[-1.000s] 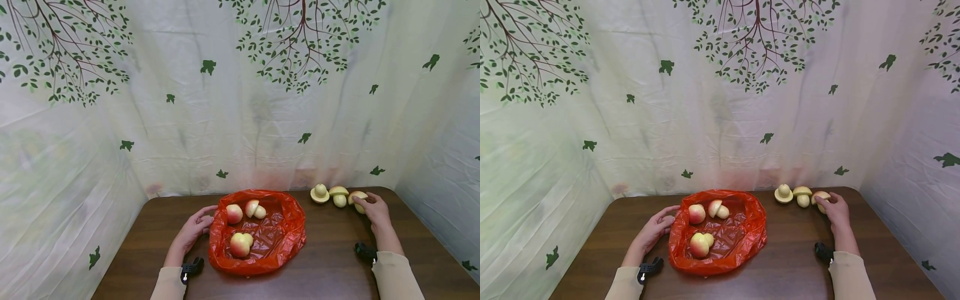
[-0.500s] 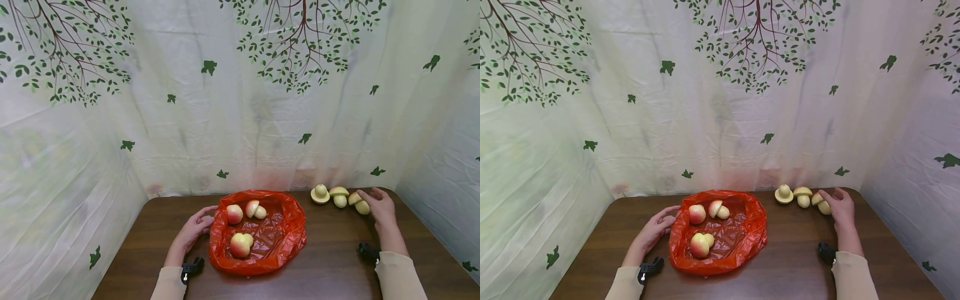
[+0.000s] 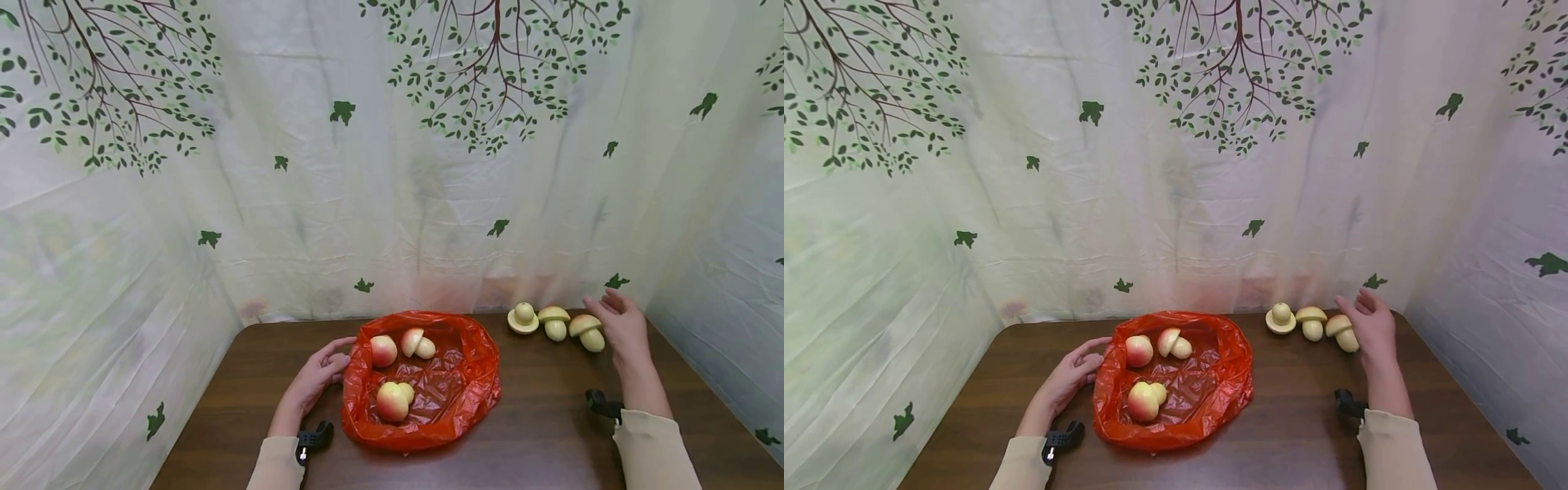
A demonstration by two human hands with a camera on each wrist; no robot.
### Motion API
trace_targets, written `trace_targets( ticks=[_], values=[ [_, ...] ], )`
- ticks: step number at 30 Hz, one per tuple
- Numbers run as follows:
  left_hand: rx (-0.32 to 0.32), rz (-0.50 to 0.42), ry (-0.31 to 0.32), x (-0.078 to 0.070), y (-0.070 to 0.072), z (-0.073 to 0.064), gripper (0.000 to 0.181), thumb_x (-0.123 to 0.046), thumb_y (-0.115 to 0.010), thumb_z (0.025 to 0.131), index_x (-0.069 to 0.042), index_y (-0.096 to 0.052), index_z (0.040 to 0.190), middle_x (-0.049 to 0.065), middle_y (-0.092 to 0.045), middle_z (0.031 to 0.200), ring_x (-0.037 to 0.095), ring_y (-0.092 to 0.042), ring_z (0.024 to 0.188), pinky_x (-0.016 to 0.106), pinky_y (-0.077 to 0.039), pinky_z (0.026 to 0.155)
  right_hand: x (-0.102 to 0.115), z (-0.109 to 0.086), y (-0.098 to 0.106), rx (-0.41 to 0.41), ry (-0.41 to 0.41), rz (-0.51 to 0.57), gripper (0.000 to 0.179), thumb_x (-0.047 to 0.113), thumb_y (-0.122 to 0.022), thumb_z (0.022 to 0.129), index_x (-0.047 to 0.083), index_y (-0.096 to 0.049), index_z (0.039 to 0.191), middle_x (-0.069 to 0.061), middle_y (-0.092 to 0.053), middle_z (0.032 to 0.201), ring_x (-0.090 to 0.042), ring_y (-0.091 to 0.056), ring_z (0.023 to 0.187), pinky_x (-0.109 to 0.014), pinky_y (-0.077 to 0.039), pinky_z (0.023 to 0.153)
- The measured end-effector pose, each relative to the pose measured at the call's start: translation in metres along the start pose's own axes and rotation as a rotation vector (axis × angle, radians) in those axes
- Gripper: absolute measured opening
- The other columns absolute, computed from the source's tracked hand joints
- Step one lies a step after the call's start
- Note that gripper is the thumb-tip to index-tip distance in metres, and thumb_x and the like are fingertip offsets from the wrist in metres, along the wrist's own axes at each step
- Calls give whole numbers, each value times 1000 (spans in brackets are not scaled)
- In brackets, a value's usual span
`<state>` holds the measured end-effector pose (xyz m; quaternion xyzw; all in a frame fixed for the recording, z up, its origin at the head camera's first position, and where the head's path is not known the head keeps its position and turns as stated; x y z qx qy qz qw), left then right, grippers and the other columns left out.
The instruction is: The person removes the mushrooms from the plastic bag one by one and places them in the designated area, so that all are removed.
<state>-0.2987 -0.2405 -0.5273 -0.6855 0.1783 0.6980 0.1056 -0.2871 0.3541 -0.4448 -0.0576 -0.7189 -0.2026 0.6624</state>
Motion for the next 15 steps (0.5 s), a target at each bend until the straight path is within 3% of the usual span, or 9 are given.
trace_targets(
  ticks=[13,15],
  values=[
    [7,-6,-6,1,0,1,52,-24,-54,112,-10,-42,160,-6,-78,108,11,-73,105,28,-61,96,25,-12,-16,82,96,-35,91,52,-60,105,8,-15,171,-25,-19,176,-42,-25,161,-56,-28,130],
    [7,-8,-2,1,0,0,52,-25,-54,112,-10,-42,160,-6,-78,109,11,-73,105,28,-61,96,28,-14,-19,98,104,-38,91,52,-60,105,8,-16,171,-24,-21,175,-41,-26,160,-51,-32,129]
  ],
)
Point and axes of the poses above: each hand's wrist, its own z-axis towards the middle knuckle, its own y-axis out of the back of the hand, x = y × z, the point moved 1 cm from there along z, towards the middle knuckle
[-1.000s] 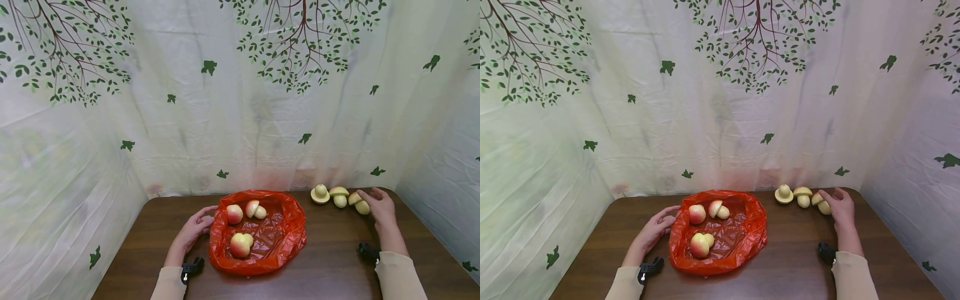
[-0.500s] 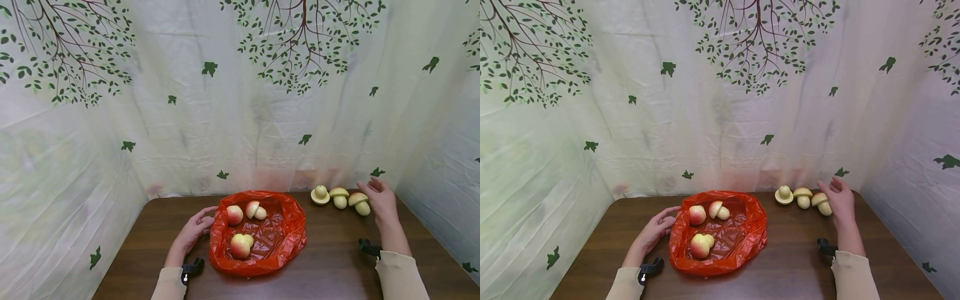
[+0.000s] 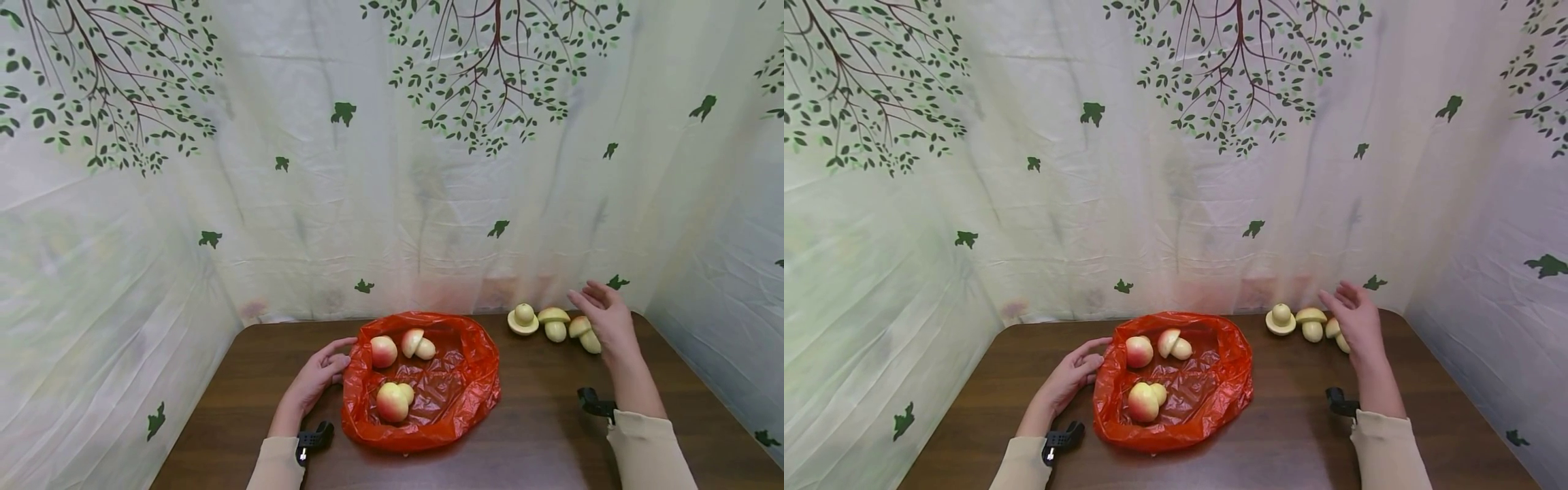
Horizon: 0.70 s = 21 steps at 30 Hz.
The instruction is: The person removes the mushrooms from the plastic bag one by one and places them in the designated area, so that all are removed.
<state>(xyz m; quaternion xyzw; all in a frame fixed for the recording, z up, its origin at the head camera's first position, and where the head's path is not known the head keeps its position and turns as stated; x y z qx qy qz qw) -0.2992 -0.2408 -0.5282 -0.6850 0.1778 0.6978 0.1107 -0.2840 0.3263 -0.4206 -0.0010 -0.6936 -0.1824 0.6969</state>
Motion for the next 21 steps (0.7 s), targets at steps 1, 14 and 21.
trace_targets(
  ticks=[1,14,21],
  values=[
    [-1,0,1,0,0,0,52,-25,-54,112,-10,-41,161,-6,-78,109,11,-73,106,28,-60,96,2,0,-2,6,3,-1,91,52,-60,105,9,-16,171,-24,-22,175,-41,-27,160,-47,-34,127],
    [3,-1,-2,-1,0,-1,52,-25,-54,112,-10,-41,161,-6,-78,108,10,-73,105,28,-61,96,13,-4,-21,57,50,21,88,46,-64,105,4,-21,169,-24,-29,171,-34,-36,155,-24,-40,117],
    [3,1,-2,0,1,-1,52,-25,-54,112,-10,-41,161,-6,-78,109,11,-73,106,28,-60,97,18,-9,-36,119,78,36,84,42,-65,105,5,-24,168,-19,-33,167,-19,-44,146,-5,-42,94]
  ],
)
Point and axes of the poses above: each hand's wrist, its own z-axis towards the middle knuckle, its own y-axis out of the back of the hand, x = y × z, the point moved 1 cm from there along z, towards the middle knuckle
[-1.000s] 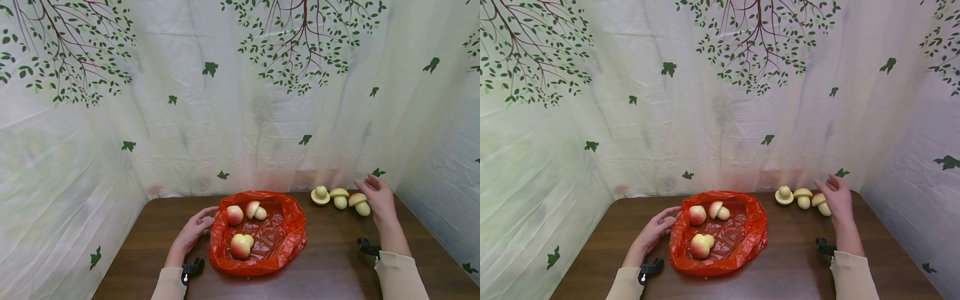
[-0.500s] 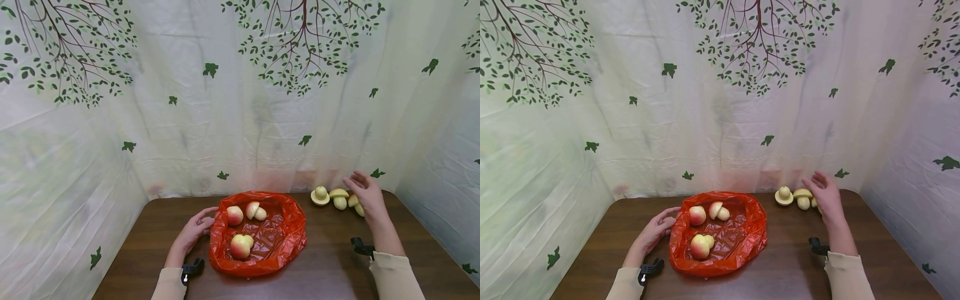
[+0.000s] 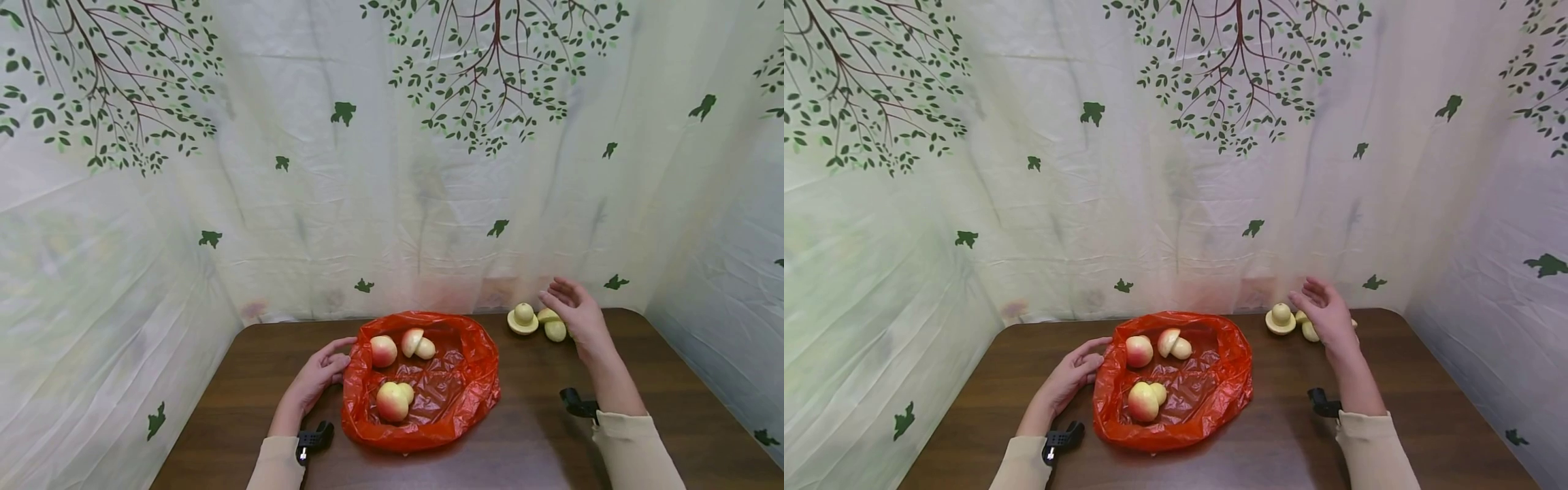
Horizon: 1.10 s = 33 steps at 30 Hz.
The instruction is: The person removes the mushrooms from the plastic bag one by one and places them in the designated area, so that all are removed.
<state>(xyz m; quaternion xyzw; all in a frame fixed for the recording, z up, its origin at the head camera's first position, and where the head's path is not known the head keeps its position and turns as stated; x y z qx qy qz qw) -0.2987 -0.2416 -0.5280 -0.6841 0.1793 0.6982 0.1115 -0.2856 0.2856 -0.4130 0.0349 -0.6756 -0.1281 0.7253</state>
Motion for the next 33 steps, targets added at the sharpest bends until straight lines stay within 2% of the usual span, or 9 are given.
trace_targets(
  ticks=[6,12,17,19,23,24,26,30,33],
  values=[
    [-5,1,6,0,0,1,52,-25,-54,112,-10,-42,160,-6,-78,109,11,-72,105,28,-61,96,3,-2,-12,52,6,20,82,39,-64,106,5,-22,168,-20,-31,170,-31,-37,154,-5,-42,96],
    [-11,2,8,-1,0,1,52,-25,-55,112,-11,-42,160,-6,-78,108,11,-72,104,28,-61,95,4,-2,-23,99,15,15,81,36,-65,107,5,-23,168,-21,-33,171,-34,-35,158,-10,-42,104],
    [-12,-3,6,-2,-1,0,52,-24,-55,112,-11,-43,160,-6,-78,107,11,-72,104,28,-61,95,4,-2,-35,137,23,20,80,33,-68,105,4,-26,167,-23,-36,169,-37,-36,157,-10,-43,102],
    [-13,-3,6,-2,-1,0,52,-24,-55,111,-11,-43,160,-6,-78,107,11,-72,104,28,-61,95,3,-3,-40,148,25,14,80,34,-68,105,4,-27,166,-23,-37,169,-38,-36,158,-16,-44,108],
    [-8,-2,5,-2,-1,0,52,-25,-55,112,-11,-42,160,-6,-78,108,11,-72,105,28,-60,96,3,-4,-47,161,39,-3,79,35,-69,104,3,-30,165,-24,-39,167,-40,-35,158,-36,-40,120],
    [-7,-3,5,-1,-1,0,52,-25,-54,112,-11,-42,160,-6,-78,109,11,-72,105,28,-60,96,3,-5,-48,165,43,-8,78,34,-69,105,3,-30,165,-23,-39,167,-40,-35,158,-36,-41,120],
    [-4,-2,3,-1,-1,0,52,-25,-54,112,-11,-42,160,-6,-78,110,11,-72,105,28,-60,96,2,-5,-51,174,54,-5,75,32,-69,105,2,-32,164,-24,-40,166,-41,-36,157,-26,-44,115],
    [-4,0,5,-1,0,0,52,-25,-54,112,-11,-42,160,-6,-78,110,11,-72,106,28,-60,97,1,-5,-59,187,64,15,73,27,-70,104,1,-34,162,-25,-42,164,-42,-39,155,-4,-43,95],
    [-5,1,9,0,0,0,52,-26,-54,112,-12,-42,160,-6,-78,110,11,-72,106,28,-60,97,0,-6,-64,189,58,26,73,27,-72,103,2,-36,162,-25,-43,163,-42,-40,155,-2,-44,92]
  ],
)
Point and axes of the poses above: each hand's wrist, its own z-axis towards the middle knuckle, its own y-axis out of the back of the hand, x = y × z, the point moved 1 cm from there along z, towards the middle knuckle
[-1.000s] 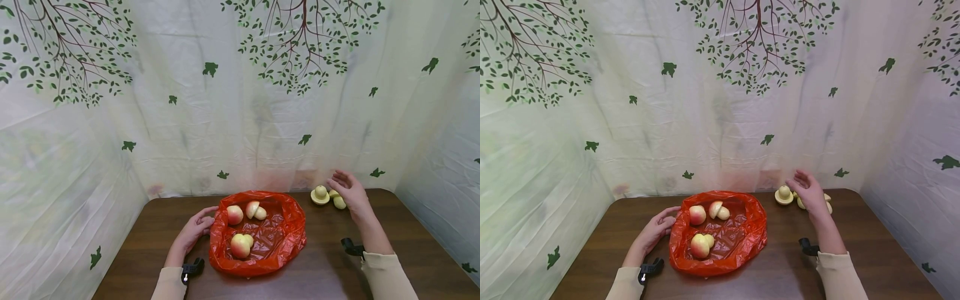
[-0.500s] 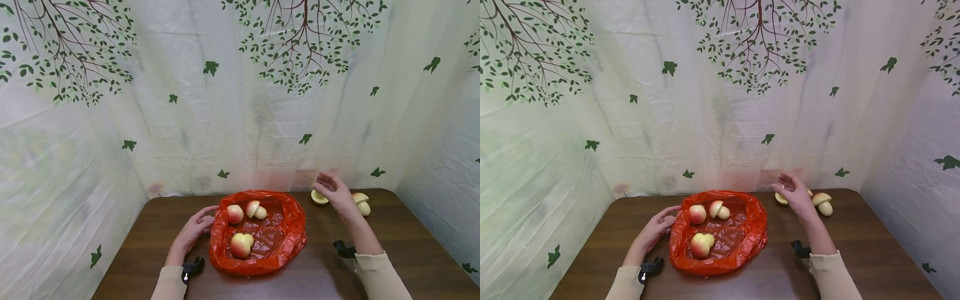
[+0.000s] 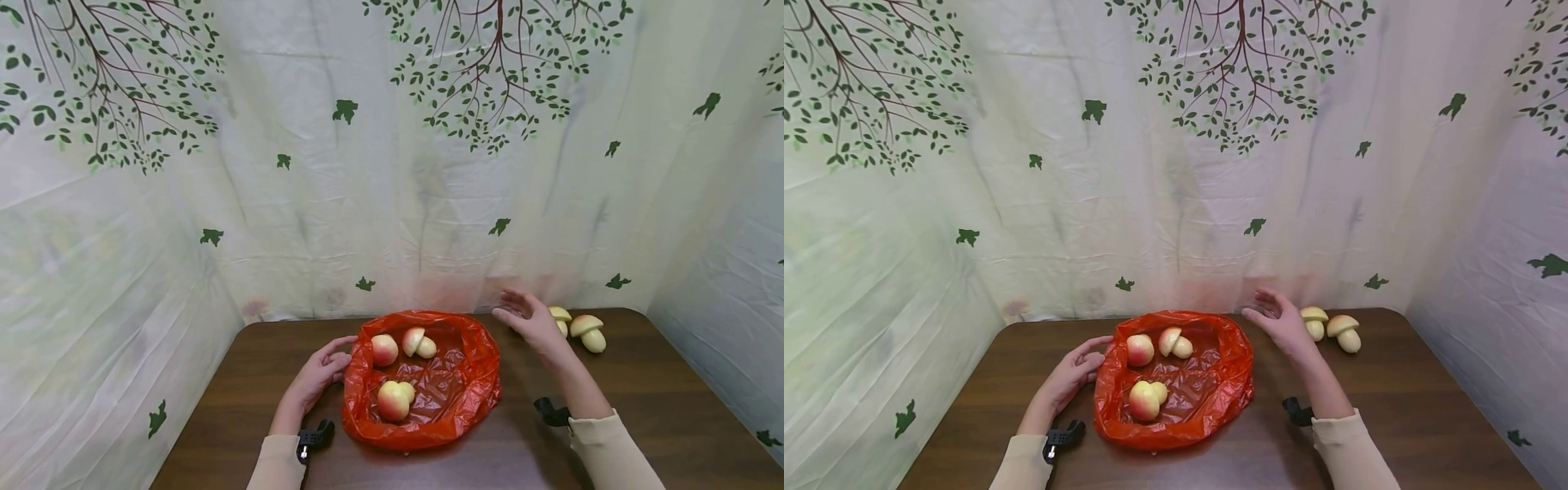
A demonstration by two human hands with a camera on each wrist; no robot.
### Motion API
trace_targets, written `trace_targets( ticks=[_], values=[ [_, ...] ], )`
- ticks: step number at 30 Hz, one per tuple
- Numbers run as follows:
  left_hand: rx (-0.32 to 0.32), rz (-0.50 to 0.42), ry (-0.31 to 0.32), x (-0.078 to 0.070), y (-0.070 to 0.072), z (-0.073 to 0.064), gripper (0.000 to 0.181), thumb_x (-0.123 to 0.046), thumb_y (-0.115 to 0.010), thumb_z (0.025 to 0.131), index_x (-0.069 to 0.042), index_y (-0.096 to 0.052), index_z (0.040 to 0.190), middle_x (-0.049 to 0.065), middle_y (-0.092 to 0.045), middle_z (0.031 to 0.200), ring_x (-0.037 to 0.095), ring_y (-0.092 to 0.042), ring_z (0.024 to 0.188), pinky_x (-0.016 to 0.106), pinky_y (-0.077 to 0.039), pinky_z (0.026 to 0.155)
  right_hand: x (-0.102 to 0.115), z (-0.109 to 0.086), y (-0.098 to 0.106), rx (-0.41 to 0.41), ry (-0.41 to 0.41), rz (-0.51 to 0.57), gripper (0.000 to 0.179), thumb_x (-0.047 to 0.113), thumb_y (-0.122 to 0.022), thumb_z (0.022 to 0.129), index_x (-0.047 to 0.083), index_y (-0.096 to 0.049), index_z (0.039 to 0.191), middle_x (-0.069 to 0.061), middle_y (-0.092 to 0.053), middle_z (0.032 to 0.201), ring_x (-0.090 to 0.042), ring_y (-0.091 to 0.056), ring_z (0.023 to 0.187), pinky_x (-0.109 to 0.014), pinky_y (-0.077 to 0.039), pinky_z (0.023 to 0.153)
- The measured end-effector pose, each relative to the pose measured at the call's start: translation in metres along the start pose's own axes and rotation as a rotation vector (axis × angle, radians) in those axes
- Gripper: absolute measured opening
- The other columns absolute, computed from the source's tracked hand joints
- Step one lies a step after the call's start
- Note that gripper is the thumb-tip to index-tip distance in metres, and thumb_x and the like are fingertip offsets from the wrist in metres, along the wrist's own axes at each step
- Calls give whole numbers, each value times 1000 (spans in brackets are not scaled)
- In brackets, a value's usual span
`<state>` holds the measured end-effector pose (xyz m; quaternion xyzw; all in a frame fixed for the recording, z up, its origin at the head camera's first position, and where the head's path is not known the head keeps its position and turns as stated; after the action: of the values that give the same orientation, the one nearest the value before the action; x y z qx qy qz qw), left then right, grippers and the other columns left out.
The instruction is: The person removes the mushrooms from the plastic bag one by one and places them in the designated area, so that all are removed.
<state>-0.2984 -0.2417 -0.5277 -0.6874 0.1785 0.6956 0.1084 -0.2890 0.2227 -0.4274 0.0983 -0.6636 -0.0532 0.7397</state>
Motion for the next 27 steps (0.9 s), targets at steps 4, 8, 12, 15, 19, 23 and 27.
trace_targets(
  ticks=[4,8,12,15,19,23,27],
  values=[
    [0,0,0,0,0,1,52,-25,-55,112,-11,-42,160,-6,-78,110,11,-72,106,28,-60,97,-1,0,-7,11,4,-28,73,28,-72,103,2,-36,161,-26,-45,163,-41,-41,155,-14,-48,106],
    [2,-2,0,1,0,1,53,-25,-55,112,-11,-42,160,-6,-78,110,11,-72,106,28,-60,97,-2,0,-14,37,31,-57,72,27,-70,104,-1,-36,161,-27,-45,162,-43,-42,154,-46,-42,123],
    [7,-9,-5,0,0,0,53,-25,-54,112,-10,-41,161,-6,-78,110,11,-73,106,28,-60,97,-2,-1,-20,63,38,-57,71,27,-70,104,0,-36,161,-27,-44,162,-46,-40,155,-59,-37,123],
    [8,-12,-9,0,1,0,52,-24,-54,112,-10,-41,160,-6,-79,109,10,-73,105,28,-61,96,-2,-1,-24,71,35,-53,70,27,-70,104,1,-38,160,-28,-45,162,-46,-40,155,-58,-37,123],
    [7,-15,-9,0,1,0,53,-24,-55,112,-10,-41,160,-6,-79,109,10,-73,105,28,-61,96,-3,0,-30,85,36,-52,68,25,-71,104,1,-39,159,-28,-47,159,-46,-41,154,-57,-35,124],
    [3,-14,-4,0,1,0,53,-25,-55,111,-10,-41,160,-6,-79,109,11,-73,105,28,-60,96,-6,2,-36,107,39,-54,70,25,-72,103,0,-39,159,-27,-49,157,-45,-42,153,-57,-35,125],
    [2,-17,-7,1,1,1,53,-24,-55,111,-10,-42,160,-6,-79,108,10,-72,103,28,-61,95,-9,1,-41,124,37,-40,70,23,-73,102,-1,-39,159,-28,-49,158,-45,-44,153,-58,-37,124]
  ],
)
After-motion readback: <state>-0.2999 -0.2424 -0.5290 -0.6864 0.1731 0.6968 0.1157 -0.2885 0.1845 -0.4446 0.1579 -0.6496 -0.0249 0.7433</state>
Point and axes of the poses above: each hand's wrist, its own z-axis towards the middle knuckle, its own y-axis out of the back of the hand, x = y × z, the point moved 1 cm from there along z, towards the middle knuckle
